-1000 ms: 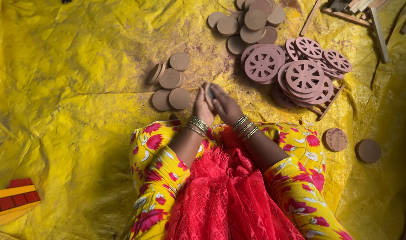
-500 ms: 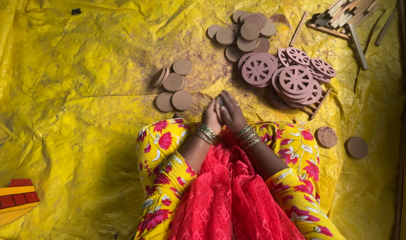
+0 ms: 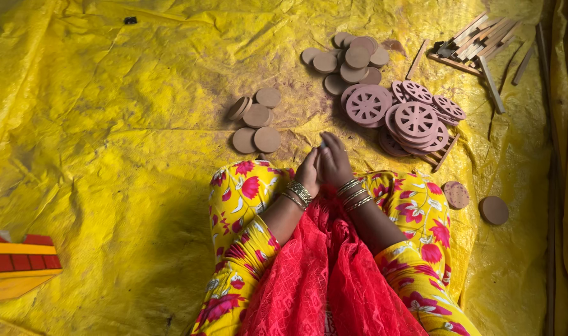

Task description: The person sits on the ground sorting through wooden discs and wheel-shaped cutouts, rubbing and sanding their surfaces by hand and with a small block. They then pull a white board close, place a wheel cutout on it, and spread a dark paste onto the wheel using a small spatula-like tool from a container.

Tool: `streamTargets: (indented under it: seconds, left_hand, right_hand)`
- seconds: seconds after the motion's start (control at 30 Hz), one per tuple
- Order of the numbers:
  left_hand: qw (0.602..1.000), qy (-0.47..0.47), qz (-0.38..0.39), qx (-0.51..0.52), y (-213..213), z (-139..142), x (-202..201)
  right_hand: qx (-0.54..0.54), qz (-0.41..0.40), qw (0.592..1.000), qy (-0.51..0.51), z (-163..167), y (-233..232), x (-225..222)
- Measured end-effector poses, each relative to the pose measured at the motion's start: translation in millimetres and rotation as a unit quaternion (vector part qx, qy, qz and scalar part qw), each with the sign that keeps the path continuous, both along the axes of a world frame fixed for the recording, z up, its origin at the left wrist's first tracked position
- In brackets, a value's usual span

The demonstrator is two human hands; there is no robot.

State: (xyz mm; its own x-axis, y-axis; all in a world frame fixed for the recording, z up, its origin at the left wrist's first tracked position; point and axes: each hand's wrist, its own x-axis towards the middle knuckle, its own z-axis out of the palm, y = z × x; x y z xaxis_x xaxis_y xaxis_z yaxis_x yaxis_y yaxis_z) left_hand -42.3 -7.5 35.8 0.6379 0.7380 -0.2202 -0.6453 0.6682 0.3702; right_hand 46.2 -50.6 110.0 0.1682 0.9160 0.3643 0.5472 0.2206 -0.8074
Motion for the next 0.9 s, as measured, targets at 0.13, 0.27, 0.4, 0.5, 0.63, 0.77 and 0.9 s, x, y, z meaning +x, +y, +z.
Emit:
streamTargets:
  seconds: [0.13, 0.27, 0.4, 0.5, 0.63, 0.77, 0.9]
  left_hand:
    - [0.999, 0.020, 0.006, 0.037, -5.0, 3.0, -5.9]
    - [0.999, 0.001, 0.040, 0.027, 1.9, 9.5, -14.5]
    - [0.999, -0.021, 0.014, 0.022, -9.4, 8.7, -19.6]
    - [1.000, 0.010, 0.018, -0.012, -22.6, 9.5, -21.6]
    - [0.996, -0.003, 0.059, 0.066, -20.6, 23.4, -17.4]
    - [0.994, 0.087, 0.066, 0.023, -21.5, 48.6, 8.3]
    - [0.991, 0.039, 0.075, 0.109, -49.4, 70.9, 42.6]
  right_hand:
    - [0.024, 0.013, 1.000, -0.010, 0.6, -4.8, -3.7]
    - [0.066, 0.091, 0.984, -0.141, -1.9, -18.3, -10.9]
    - [0.041, 0.083, 0.989, -0.113, -1.1, -23.5, -10.3]
    - [-0.025, 0.033, 0.999, -0.005, -1.8, -27.2, -7.7]
    - [0.074, 0.081, 0.990, -0.094, -0.9, -38.9, -7.2]
    - [0.133, 0.079, 0.986, -0.069, 9.5, -52.0, 0.0]
    - [0.096, -0.004, 0.991, 0.095, 27.6, -57.8, 23.8]
